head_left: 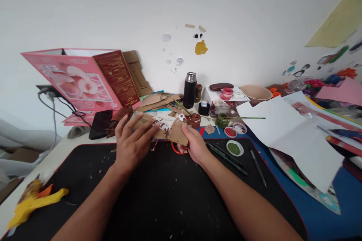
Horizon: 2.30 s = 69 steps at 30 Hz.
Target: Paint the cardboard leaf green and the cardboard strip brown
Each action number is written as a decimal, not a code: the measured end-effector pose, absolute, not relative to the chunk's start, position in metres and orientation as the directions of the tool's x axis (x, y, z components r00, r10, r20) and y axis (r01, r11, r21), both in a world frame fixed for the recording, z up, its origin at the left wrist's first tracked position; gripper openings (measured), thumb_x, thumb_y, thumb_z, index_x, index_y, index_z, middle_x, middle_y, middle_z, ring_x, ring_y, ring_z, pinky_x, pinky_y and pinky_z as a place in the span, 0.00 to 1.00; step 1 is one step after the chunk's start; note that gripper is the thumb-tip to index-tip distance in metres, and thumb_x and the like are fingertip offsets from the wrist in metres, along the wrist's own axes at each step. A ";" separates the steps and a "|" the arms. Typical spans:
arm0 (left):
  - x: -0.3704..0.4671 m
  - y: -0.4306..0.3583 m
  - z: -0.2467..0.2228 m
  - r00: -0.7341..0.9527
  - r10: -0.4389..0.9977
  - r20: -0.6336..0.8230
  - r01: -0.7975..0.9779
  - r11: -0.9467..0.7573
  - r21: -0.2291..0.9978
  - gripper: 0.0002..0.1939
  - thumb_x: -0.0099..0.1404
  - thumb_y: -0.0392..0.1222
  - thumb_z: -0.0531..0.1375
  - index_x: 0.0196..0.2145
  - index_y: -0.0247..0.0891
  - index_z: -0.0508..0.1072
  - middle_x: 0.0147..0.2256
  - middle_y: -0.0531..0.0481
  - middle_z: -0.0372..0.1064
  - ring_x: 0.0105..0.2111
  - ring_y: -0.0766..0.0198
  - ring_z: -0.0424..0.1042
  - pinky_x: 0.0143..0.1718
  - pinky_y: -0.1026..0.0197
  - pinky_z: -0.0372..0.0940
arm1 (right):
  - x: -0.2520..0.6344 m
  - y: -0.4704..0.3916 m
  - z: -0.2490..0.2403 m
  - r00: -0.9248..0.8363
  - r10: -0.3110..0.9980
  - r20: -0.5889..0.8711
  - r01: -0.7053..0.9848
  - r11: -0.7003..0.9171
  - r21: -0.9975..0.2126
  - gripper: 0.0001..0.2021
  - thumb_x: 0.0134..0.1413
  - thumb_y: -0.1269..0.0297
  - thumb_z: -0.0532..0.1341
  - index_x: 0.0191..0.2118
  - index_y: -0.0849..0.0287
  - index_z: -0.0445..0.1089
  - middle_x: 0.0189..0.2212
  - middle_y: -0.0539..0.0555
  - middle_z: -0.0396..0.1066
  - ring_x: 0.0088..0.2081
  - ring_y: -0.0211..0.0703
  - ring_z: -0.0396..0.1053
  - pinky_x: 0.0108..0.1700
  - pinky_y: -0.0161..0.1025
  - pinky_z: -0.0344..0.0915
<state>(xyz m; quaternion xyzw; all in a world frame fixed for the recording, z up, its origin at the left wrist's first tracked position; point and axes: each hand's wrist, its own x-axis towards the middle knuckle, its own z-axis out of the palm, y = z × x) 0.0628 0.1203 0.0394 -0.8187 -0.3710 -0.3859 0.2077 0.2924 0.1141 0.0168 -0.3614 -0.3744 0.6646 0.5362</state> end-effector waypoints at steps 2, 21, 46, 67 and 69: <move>0.060 0.119 0.041 0.272 0.553 0.787 0.778 -0.608 0.159 0.10 0.72 0.39 0.64 0.49 0.48 0.83 0.43 0.49 0.84 0.51 0.49 0.77 0.58 0.45 0.63 | 0.293 0.113 0.020 -0.230 0.972 -0.044 -0.480 -0.152 -0.864 0.37 0.49 0.22 0.64 0.31 0.58 0.71 0.16 0.49 0.68 0.14 0.36 0.62 0.14 0.31 0.46; 0.095 0.110 0.044 0.275 0.937 -0.216 0.010 0.222 0.975 0.25 0.51 0.61 0.77 0.36 0.38 0.81 0.31 0.49 0.79 0.26 0.63 0.71 0.28 0.63 0.64 | 0.290 0.118 0.013 0.050 0.993 -0.108 -0.391 -0.080 -0.917 0.34 0.45 0.28 0.70 0.24 0.55 0.60 0.10 0.41 0.55 0.11 0.30 0.52 0.13 0.29 0.45; 0.070 0.139 0.032 0.085 0.986 -0.145 -0.379 0.167 0.910 0.22 0.46 0.49 0.82 0.31 0.32 0.81 0.23 0.51 0.73 0.18 0.70 0.66 0.16 0.70 0.61 | 0.307 0.129 0.021 0.122 0.992 -0.043 -0.511 0.026 -0.859 0.32 0.43 0.34 0.76 0.25 0.56 0.62 0.11 0.37 0.49 0.13 0.27 0.45 0.15 0.28 0.41; 0.068 0.143 0.028 -0.004 0.990 -0.140 -0.507 0.119 0.854 0.24 0.49 0.51 0.80 0.33 0.35 0.76 0.22 0.56 0.66 0.16 0.74 0.58 0.12 0.72 0.52 | 0.302 0.123 0.018 -0.020 0.999 -0.037 -0.491 -0.042 -0.870 0.30 0.49 0.36 0.73 0.28 0.55 0.61 0.12 0.38 0.53 0.13 0.29 0.48 0.16 0.28 0.42; 0.067 0.143 0.033 -0.017 0.983 -0.180 -0.512 0.146 0.846 0.24 0.50 0.54 0.79 0.34 0.35 0.76 0.21 0.58 0.65 0.14 0.75 0.56 0.11 0.73 0.50 | 0.300 0.122 0.017 -0.028 0.999 -0.029 -0.439 -0.039 -0.898 0.29 0.50 0.35 0.73 0.28 0.56 0.63 0.12 0.39 0.55 0.13 0.29 0.50 0.16 0.28 0.43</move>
